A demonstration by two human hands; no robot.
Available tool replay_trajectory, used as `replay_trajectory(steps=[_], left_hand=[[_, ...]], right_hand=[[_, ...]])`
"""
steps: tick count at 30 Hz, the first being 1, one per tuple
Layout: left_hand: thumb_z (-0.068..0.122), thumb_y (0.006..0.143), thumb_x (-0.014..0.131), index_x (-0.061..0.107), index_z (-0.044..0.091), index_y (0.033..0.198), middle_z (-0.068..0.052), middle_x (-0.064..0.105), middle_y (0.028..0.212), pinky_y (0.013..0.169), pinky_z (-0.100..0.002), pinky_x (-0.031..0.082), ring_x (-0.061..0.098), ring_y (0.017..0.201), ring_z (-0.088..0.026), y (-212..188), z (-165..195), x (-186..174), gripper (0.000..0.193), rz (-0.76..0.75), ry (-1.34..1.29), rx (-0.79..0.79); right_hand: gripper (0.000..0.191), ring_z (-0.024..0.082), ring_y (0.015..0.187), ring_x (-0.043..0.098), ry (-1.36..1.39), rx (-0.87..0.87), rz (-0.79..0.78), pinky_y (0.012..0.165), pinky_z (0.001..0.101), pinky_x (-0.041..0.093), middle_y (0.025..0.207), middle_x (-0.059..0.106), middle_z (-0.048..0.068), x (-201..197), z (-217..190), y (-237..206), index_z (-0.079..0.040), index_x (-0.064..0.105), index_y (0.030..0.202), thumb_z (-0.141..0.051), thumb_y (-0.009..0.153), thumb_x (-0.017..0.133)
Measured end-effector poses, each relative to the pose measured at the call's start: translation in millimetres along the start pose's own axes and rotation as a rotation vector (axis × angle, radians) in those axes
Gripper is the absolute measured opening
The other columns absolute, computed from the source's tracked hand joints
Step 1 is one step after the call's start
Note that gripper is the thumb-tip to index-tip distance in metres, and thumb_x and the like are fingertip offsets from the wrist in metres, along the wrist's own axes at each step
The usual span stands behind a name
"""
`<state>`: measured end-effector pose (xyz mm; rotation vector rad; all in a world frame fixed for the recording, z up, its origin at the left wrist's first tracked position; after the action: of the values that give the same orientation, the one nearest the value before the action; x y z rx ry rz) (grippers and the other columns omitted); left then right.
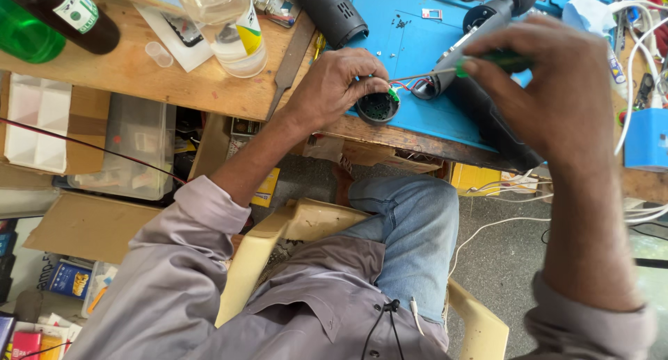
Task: The person disassembles a handheld electronic device, removes a circular circuit board, and uses a screwdriver to detach components. They then reassemble the device and test the circuit board by connecting it to a power source.
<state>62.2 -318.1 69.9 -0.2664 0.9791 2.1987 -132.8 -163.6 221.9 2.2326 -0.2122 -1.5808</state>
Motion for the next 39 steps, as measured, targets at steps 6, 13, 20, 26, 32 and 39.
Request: replay_trajectory(steps=[6, 13, 20, 26, 32, 39], left_hand=[[0.022, 0.100, 0.070, 0.074, 0.003, 0.104, -0.010, 0.075, 0.091, 0.076, -0.037, 0.057, 0.074, 0.084, -0.024, 13, -6, 4, 0.019, -0.001, -0.017, -0.040], [0.022, 0.101, 0.070, 0.074, 0.003, 0.102, -0.010, 0.076, 0.091, 0.077, -0.037, 0.058, 0.076, 0.085, -0.025, 19, -4, 5, 0.019, 0.017, -0.003, -0.036], [0.023, 0.100, 0.071, 0.073, 0.004, 0.102, -0.008, 0.076, 0.095, 0.084, -0.039, 0.055, 0.069, 0.092, -0.026, 12, 2, 4, 0.019, -0.027, 0.088, 0.175], [0.018, 0.101, 0.072, 0.072, 0.003, 0.110, -0.011, 0.074, 0.102, 0.088, -0.042, 0.055, 0.069, 0.097, -0.029, 5, 4, -7, 0.018, -0.170, 0.107, 0.238], [0.008, 0.098, 0.069, 0.073, 0.004, 0.111, -0.012, 0.072, 0.109, 0.090, -0.040, 0.057, 0.070, 0.101, -0.029, -6, 7, -14, 0.014, -0.169, 0.109, 0.177], [0.008, 0.100, 0.071, 0.071, 0.000, 0.110, -0.013, 0.073, 0.102, 0.085, -0.042, 0.056, 0.072, 0.095, -0.030, -5, 10, -8, 0.013, -0.075, 0.120, 0.151]], right_hand=[[0.015, 0.009, 0.083, 0.070, 0.443, 0.561, 0.264, 0.077, 0.0221, 0.056, 0.097, 0.075, 0.003, 38, 18, -65, -0.006, 0.076, 0.116, -0.010, 0.101, 0.080], [0.010, 0.014, 0.090, 0.072, 0.736, 0.588, 0.629, 0.084, 0.0259, 0.061, 0.102, 0.074, 0.009, 103, 25, -128, -0.001, 0.073, 0.113, 0.000, 0.103, 0.074], [0.010, 0.018, 0.106, 0.068, 0.127, 0.417, 0.683, 0.087, 0.0289, 0.058, 0.117, 0.069, 0.010, 122, 21, -172, -0.001, 0.074, 0.116, 0.001, 0.107, 0.077], [0.016, 0.023, 0.123, 0.062, -0.124, 0.395, 0.623, 0.104, 0.0366, 0.055, 0.126, 0.064, 0.010, 137, 30, -169, -0.005, 0.075, 0.126, 0.000, 0.111, 0.072], [0.026, 0.026, 0.133, 0.044, -0.295, 0.487, 0.416, 0.115, 0.0484, 0.028, 0.139, 0.056, 0.009, 151, 24, -160, -0.014, 0.071, 0.138, -0.008, 0.114, 0.065], [0.036, 0.031, 0.140, 0.039, -0.315, 0.441, 0.434, 0.117, 0.0532, 0.025, 0.150, 0.049, 0.012, 142, 11, -158, -0.012, 0.062, 0.143, -0.016, 0.110, 0.073]])
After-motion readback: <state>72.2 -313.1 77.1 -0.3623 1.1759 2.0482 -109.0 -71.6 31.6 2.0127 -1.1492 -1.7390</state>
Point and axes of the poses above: each hand's wrist, its own y-axis towards the middle knuckle, its own x-axis out of the palm, z = x × y, the point moved 1 cm from there along y, towards the middle knuckle
